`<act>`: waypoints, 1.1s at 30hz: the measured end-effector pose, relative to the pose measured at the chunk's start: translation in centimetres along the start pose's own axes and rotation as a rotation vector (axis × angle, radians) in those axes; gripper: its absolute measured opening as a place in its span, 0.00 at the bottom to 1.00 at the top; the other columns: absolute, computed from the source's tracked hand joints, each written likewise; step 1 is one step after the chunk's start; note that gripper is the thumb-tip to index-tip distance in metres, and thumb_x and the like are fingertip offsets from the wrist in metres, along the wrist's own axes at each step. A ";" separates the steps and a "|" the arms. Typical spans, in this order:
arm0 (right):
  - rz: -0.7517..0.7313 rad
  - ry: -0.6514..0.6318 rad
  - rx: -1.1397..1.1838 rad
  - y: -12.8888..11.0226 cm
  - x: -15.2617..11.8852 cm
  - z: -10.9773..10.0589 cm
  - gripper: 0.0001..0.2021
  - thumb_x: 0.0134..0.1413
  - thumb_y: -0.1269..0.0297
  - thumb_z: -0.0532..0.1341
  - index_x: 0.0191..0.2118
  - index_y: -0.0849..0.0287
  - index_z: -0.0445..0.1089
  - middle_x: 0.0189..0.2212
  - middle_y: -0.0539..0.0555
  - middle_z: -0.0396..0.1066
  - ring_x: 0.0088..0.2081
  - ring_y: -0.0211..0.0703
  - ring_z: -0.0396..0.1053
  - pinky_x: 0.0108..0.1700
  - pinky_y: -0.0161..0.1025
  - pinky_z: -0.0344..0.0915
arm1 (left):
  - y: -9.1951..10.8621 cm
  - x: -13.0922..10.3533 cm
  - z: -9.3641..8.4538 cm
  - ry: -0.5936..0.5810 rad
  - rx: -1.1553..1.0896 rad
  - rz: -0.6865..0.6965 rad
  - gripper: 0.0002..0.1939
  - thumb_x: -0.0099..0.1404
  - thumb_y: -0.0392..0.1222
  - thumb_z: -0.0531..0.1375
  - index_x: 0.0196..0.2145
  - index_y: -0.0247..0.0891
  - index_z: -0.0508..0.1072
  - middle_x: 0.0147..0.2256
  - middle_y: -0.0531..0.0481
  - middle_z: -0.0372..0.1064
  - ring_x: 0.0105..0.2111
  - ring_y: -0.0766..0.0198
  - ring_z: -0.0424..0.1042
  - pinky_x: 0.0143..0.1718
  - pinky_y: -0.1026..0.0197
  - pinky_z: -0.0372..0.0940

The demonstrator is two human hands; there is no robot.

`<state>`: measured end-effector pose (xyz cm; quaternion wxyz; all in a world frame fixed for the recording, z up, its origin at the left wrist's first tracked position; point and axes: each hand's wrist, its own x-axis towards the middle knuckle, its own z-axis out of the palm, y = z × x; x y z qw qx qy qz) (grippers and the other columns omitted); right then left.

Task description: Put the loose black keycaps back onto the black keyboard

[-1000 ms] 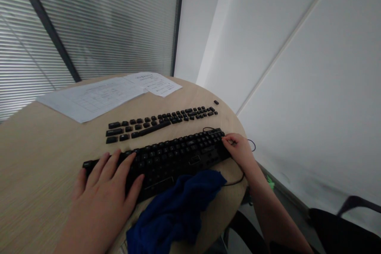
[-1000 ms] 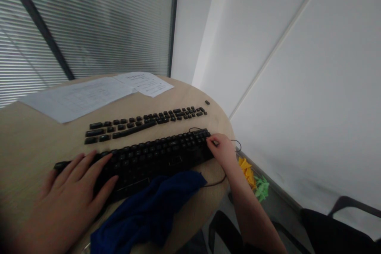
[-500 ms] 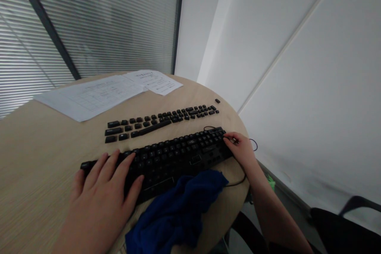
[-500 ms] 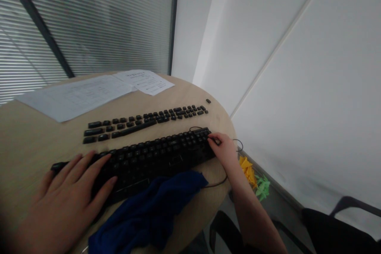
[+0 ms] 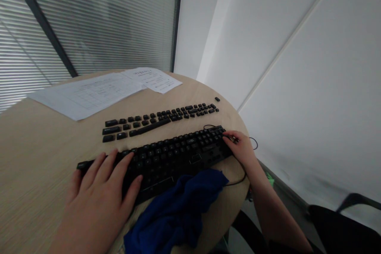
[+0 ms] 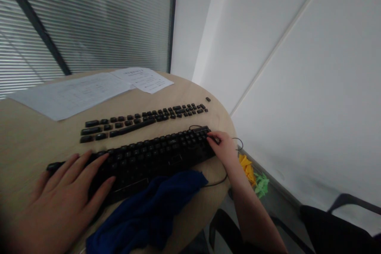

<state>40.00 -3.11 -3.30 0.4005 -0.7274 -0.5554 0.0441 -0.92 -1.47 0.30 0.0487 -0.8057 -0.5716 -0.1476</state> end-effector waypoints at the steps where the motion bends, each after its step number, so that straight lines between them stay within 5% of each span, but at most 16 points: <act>1: 0.004 -0.005 -0.001 0.0 0.0 0.0 0.17 0.54 0.51 0.63 0.42 0.55 0.80 0.42 0.56 0.78 0.43 0.48 0.73 0.51 0.47 0.68 | 0.0 0.0 0.0 0.004 0.003 0.003 0.35 0.71 0.57 0.39 0.62 0.33 0.69 0.65 0.31 0.62 0.67 0.35 0.56 0.68 0.30 0.46; 24: 0.061 0.011 0.085 0.1 0.3 -0.1 0.18 0.52 0.52 0.62 0.42 0.59 0.80 0.37 0.57 0.77 0.36 0.46 0.72 0.42 0.43 0.68 | 0.1 0.1 0.1 0.042 -0.012 0.001 0.38 0.71 0.58 0.38 0.60 0.30 0.72 0.64 0.30 0.64 0.66 0.33 0.58 0.67 0.29 0.48; 33: -0.072 -0.022 0.056 0.2 0.3 0.1 0.17 0.56 0.56 0.59 0.44 0.56 0.80 0.40 0.56 0.77 0.41 0.45 0.72 0.48 0.44 0.68 | -0.1 -0.1 0.4 0.045 -0.005 0.016 0.38 0.72 0.58 0.38 0.61 0.31 0.71 0.64 0.31 0.63 0.67 0.35 0.57 0.67 0.30 0.47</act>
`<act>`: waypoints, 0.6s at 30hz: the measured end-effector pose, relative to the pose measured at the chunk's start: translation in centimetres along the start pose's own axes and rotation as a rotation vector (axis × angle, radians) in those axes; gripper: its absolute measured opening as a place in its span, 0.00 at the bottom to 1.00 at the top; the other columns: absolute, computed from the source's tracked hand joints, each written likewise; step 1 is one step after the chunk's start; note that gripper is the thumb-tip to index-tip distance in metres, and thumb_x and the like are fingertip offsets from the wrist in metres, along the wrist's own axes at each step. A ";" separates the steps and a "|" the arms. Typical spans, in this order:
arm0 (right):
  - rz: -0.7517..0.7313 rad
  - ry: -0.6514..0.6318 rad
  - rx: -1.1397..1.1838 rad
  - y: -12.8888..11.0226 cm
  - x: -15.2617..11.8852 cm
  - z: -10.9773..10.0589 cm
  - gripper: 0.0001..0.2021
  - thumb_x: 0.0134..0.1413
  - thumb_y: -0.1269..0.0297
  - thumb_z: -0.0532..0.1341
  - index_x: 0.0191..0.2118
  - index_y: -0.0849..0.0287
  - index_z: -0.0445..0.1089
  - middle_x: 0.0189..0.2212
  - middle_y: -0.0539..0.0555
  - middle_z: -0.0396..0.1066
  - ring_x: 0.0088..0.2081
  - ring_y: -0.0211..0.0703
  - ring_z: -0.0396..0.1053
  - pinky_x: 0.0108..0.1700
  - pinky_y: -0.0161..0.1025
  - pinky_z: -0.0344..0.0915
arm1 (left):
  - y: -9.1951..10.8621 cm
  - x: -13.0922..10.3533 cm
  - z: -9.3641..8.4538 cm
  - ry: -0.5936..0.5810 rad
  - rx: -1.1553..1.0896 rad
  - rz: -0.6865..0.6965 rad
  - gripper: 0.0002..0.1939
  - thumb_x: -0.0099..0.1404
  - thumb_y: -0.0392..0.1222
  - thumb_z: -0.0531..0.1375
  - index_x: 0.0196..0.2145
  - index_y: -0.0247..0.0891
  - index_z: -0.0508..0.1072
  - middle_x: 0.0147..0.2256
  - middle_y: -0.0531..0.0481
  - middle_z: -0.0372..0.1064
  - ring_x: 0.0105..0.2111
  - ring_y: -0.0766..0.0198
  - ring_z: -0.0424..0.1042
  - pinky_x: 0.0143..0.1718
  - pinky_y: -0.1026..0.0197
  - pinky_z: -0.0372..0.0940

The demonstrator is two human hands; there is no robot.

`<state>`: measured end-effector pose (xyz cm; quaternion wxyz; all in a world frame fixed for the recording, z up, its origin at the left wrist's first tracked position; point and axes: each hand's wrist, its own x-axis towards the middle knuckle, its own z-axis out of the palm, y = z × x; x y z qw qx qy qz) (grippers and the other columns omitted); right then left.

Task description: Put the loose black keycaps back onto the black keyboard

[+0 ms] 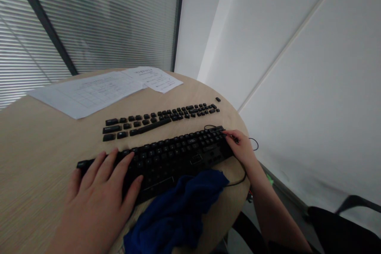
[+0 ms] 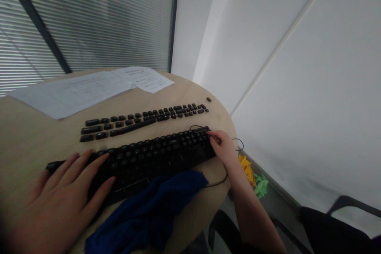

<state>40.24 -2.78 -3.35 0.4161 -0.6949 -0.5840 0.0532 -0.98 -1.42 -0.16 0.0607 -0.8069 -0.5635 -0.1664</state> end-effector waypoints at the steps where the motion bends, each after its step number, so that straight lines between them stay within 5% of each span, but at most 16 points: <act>1: 0.014 0.007 -0.006 -0.1 0.0 0.0 0.17 0.56 0.56 0.59 0.44 0.56 0.80 0.40 0.56 0.77 0.41 0.45 0.72 0.48 0.44 0.68 | 0.1 0.0 0.0 -0.002 0.000 -0.005 0.38 0.72 0.59 0.38 0.60 0.32 0.71 0.64 0.32 0.63 0.67 0.35 0.57 0.67 0.30 0.47; 10: 0.161 0.099 0.023 -0.4 -0.3 -0.4 0.18 0.54 0.53 0.60 0.43 0.58 0.80 0.37 0.56 0.78 0.35 0.44 0.70 0.44 0.42 0.68 | 0.0 0.0 -0.1 0.002 -0.008 -0.006 0.35 0.72 0.58 0.39 0.61 0.33 0.70 0.65 0.32 0.62 0.67 0.36 0.56 0.68 0.30 0.46; 18: 0.083 0.065 -0.087 -0.1 -0.3 -0.3 0.18 0.55 0.54 0.59 0.43 0.56 0.81 0.41 0.56 0.78 0.42 0.48 0.72 0.50 0.47 0.68 | -0.5 0.0 0.3 -0.022 -0.007 0.005 0.32 0.70 0.57 0.44 0.63 0.38 0.66 0.66 0.33 0.61 0.68 0.35 0.55 0.68 0.29 0.45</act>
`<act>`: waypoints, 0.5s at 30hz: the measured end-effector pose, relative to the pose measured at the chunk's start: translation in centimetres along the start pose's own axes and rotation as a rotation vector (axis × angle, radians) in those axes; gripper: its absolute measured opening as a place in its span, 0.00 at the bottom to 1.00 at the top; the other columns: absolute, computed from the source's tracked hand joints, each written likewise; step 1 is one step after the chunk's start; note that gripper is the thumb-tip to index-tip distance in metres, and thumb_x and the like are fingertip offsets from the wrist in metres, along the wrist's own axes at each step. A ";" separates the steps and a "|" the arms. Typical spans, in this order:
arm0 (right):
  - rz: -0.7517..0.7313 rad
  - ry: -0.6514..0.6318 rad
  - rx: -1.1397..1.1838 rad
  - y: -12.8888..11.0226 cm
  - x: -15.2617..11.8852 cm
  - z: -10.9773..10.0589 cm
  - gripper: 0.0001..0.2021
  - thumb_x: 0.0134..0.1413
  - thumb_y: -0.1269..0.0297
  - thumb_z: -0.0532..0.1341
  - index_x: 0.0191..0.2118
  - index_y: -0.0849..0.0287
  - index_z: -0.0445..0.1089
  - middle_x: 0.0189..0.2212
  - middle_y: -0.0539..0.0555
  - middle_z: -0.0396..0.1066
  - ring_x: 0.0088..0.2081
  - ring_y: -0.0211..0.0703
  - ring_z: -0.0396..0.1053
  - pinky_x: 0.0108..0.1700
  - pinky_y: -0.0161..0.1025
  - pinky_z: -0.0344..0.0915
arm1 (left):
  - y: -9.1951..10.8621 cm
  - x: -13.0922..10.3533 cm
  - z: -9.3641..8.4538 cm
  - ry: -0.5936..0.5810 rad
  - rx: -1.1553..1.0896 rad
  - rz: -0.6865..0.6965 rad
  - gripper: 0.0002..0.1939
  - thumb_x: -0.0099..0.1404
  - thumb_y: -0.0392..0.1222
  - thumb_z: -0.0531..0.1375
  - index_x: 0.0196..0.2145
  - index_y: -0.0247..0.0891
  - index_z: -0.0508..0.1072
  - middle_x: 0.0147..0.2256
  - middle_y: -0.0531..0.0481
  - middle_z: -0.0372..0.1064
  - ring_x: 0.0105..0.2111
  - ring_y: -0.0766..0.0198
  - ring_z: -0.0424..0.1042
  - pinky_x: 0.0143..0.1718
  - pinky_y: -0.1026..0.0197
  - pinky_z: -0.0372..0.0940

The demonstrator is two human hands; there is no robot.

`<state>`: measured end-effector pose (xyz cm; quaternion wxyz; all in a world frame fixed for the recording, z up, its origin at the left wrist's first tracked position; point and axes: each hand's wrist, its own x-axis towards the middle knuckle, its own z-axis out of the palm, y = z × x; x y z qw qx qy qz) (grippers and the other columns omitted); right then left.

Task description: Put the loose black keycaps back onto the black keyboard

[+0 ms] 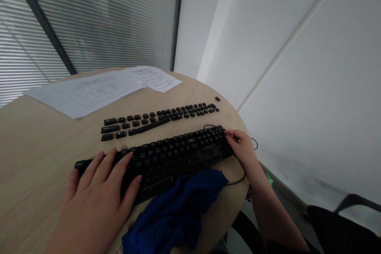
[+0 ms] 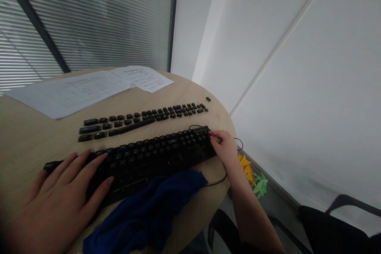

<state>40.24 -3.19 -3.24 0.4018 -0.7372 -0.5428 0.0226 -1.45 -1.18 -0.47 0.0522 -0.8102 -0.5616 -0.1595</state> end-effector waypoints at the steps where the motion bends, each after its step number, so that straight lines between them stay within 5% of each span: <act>1: -0.016 0.001 -0.009 0.0 0.0 0.0 0.17 0.56 0.54 0.59 0.43 0.55 0.81 0.42 0.56 0.78 0.43 0.49 0.73 0.50 0.47 0.68 | 0.0 0.0 0.0 0.003 -0.008 0.000 0.32 0.70 0.57 0.45 0.63 0.39 0.66 0.66 0.34 0.61 0.68 0.36 0.55 0.69 0.30 0.45; 15: -0.229 -0.037 -0.102 -0.8 0.0 -0.2 0.15 0.63 0.57 0.58 0.45 0.55 0.80 0.40 0.56 0.77 0.44 0.48 0.72 0.51 0.47 0.67 | 0.3 -0.1 -0.2 0.009 -0.030 -0.007 0.33 0.71 0.57 0.42 0.62 0.35 0.68 0.65 0.32 0.60 0.68 0.35 0.54 0.69 0.30 0.43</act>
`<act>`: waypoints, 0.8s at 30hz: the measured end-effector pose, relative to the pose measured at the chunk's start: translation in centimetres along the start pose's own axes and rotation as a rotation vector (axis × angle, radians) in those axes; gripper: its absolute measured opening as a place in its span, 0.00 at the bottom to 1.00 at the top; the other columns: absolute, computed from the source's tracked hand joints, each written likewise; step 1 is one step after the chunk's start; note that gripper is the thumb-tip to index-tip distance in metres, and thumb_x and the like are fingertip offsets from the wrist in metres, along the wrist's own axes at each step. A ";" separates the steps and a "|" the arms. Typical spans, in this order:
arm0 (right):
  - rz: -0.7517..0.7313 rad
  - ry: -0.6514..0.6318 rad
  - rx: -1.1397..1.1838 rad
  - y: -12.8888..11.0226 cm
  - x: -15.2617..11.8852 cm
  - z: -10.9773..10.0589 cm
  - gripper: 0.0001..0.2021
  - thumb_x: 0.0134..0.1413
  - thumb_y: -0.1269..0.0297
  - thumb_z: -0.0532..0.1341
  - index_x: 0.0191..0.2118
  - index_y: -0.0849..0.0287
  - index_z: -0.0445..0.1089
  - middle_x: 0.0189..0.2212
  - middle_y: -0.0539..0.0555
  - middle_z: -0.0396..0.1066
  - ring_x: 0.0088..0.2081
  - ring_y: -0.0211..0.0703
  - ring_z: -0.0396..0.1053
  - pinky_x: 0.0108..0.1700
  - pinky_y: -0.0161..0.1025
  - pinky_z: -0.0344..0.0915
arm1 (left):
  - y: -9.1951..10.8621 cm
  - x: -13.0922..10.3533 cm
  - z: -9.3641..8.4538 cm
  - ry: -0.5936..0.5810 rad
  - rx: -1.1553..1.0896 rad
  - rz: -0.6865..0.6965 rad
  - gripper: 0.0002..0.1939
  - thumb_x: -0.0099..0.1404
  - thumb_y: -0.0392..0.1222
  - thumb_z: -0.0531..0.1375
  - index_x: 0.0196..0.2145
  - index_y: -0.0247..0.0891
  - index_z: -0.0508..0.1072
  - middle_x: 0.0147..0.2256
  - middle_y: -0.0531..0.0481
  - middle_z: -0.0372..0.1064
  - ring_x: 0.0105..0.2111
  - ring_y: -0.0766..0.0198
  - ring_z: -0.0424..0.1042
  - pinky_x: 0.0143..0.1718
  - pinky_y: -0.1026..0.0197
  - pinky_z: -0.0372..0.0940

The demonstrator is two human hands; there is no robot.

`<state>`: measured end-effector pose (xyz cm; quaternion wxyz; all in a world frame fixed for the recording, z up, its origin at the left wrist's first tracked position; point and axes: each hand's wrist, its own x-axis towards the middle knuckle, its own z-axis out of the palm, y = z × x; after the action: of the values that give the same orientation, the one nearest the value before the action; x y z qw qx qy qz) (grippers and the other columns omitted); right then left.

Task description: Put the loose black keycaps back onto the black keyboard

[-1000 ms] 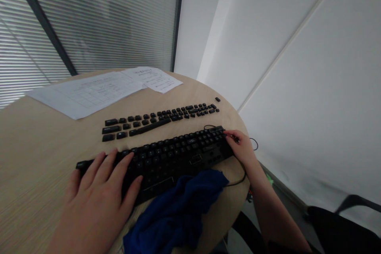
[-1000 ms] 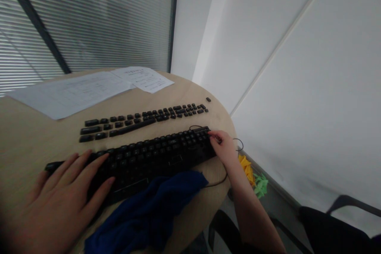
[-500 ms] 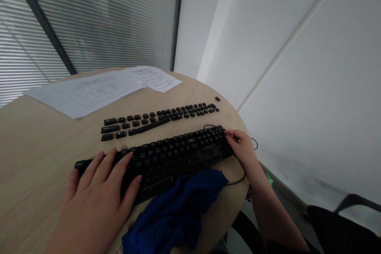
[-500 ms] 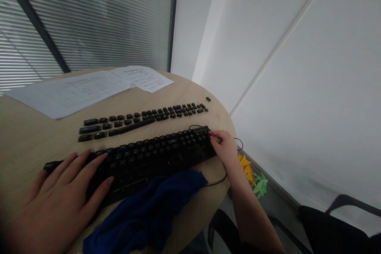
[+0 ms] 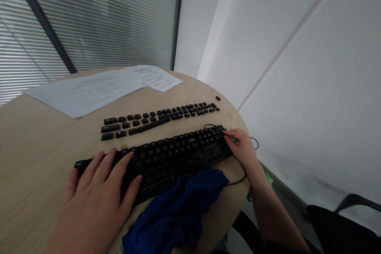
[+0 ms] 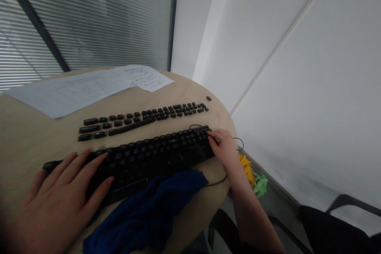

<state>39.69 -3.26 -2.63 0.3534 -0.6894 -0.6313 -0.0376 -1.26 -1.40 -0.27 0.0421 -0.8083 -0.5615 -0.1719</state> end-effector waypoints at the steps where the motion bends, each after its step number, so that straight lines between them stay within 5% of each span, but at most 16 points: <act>1: -0.004 -0.001 -0.014 -0.1 0.0 0.0 0.15 0.63 0.58 0.58 0.45 0.55 0.80 0.40 0.56 0.77 0.44 0.48 0.71 0.51 0.47 0.67 | 0.0 0.0 0.0 0.004 -0.001 -0.008 0.33 0.71 0.56 0.42 0.62 0.35 0.68 0.65 0.32 0.61 0.68 0.35 0.54 0.69 0.30 0.43; 8: -0.032 -0.028 -0.084 -0.6 -0.1 -0.1 0.15 0.63 0.59 0.57 0.47 0.55 0.80 0.40 0.57 0.77 0.45 0.49 0.71 0.52 0.48 0.66 | -0.4 -0.1 0.3 -0.008 0.008 0.005 0.31 0.70 0.56 0.46 0.64 0.42 0.64 0.66 0.36 0.61 0.69 0.37 0.54 0.69 0.31 0.43; 24: 0.045 0.049 -0.029 -0.2 -0.3 0.0 0.13 0.61 0.55 0.60 0.38 0.54 0.80 0.41 0.55 0.78 0.46 0.50 0.73 0.54 0.49 0.67 | 0.2 0.0 -0.2 0.001 0.012 0.000 0.33 0.71 0.56 0.42 0.61 0.35 0.69 0.64 0.32 0.63 0.67 0.35 0.57 0.68 0.29 0.46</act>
<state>39.45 -3.54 -2.74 0.3597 -0.7073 -0.6061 -0.0558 -1.12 -1.48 -0.05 0.0472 -0.8078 -0.5627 -0.1691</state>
